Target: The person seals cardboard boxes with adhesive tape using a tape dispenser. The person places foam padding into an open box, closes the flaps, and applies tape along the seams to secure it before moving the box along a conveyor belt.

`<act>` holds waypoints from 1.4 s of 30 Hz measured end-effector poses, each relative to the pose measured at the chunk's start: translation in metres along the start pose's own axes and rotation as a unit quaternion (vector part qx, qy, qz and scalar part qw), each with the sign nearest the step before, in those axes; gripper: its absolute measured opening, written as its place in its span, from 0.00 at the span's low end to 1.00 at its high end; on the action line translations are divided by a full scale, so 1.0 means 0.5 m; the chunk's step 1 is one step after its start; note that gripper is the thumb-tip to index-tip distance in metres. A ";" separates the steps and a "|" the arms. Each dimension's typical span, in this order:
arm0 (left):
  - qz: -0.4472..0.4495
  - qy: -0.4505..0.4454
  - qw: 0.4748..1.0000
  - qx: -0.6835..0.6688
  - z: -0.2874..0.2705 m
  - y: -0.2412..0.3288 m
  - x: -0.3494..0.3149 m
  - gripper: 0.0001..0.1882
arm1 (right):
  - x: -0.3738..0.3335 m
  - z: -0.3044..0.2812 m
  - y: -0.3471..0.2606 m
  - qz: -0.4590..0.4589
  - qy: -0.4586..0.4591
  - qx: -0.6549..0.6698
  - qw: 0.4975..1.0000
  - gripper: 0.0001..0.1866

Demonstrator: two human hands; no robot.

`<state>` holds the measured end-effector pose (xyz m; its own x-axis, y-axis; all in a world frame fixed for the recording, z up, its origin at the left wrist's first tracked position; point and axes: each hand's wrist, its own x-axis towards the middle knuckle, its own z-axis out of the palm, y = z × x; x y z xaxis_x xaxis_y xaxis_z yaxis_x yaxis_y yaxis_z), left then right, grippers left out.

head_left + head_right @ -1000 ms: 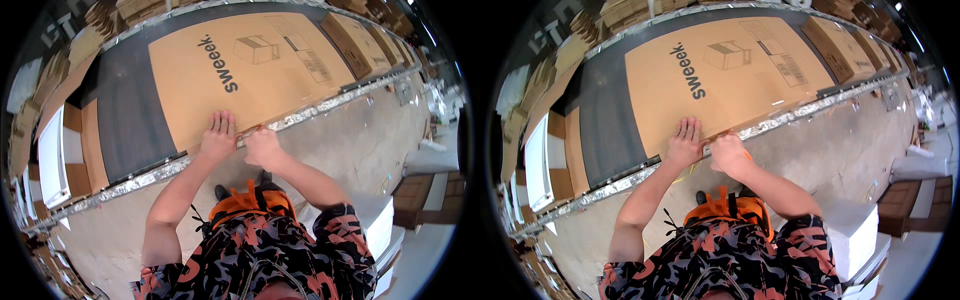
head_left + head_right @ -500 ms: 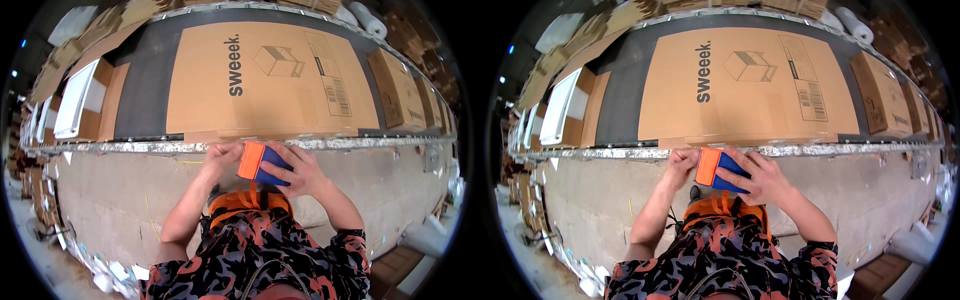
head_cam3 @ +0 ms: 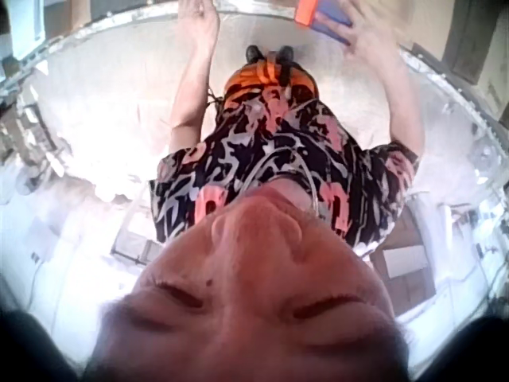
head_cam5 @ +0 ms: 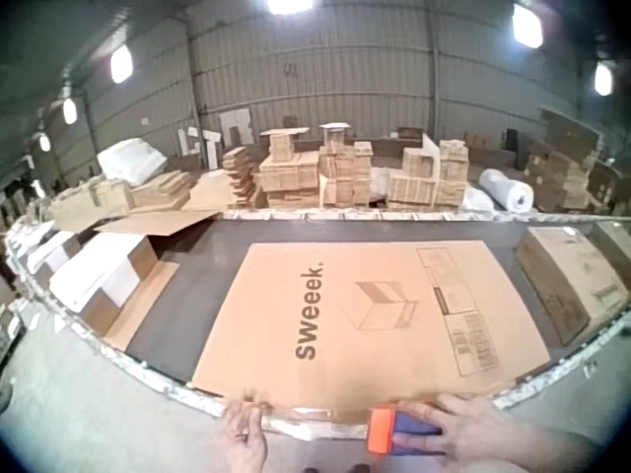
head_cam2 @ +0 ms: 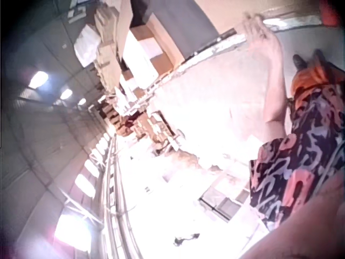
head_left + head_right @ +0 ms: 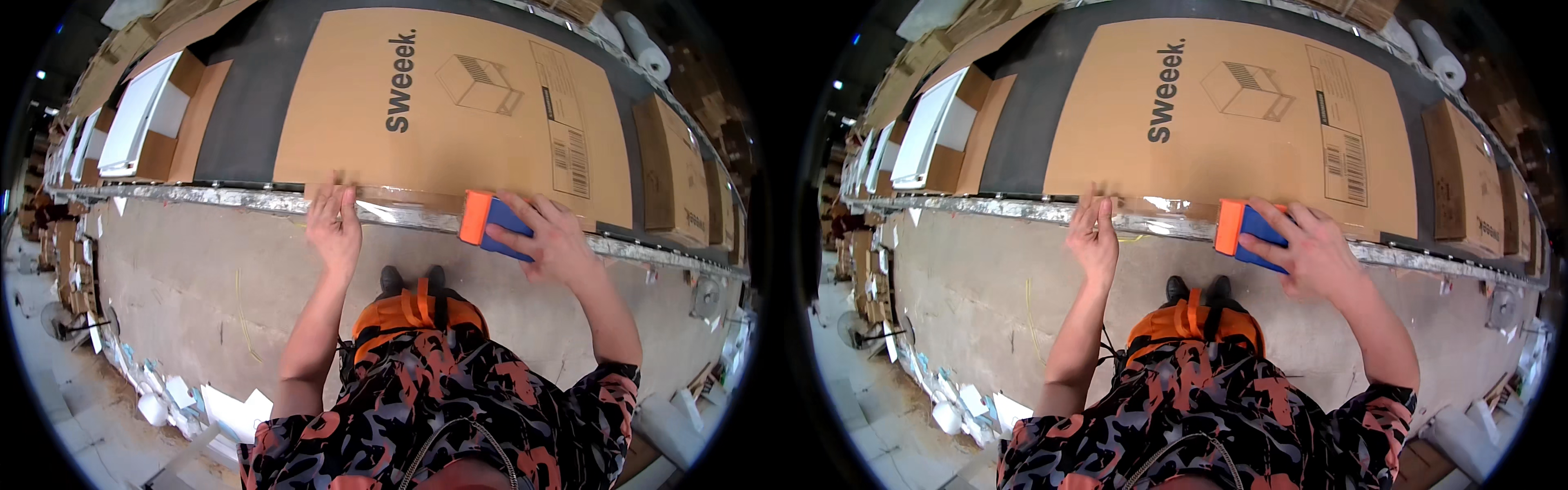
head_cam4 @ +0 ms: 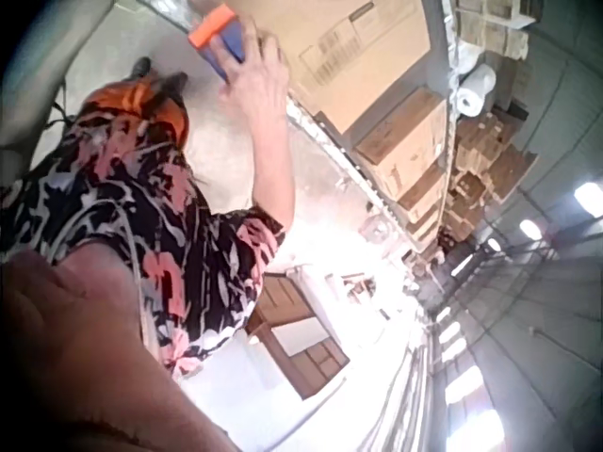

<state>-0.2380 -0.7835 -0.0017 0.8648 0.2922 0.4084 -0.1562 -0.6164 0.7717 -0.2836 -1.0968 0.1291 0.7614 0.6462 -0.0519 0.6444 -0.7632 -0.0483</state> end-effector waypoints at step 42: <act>0.467 -0.428 0.740 0.225 0.544 0.471 -0.214 0.46 | -0.298 0.080 0.191 0.240 -0.285 -0.205 0.905 0.14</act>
<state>-0.2378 -1.1589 0.0038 0.4953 -0.8669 0.0551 -0.8687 -0.4945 0.0288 -0.3384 -1.2657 0.0923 0.8752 0.0476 -0.4814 0.3110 -0.8177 0.4845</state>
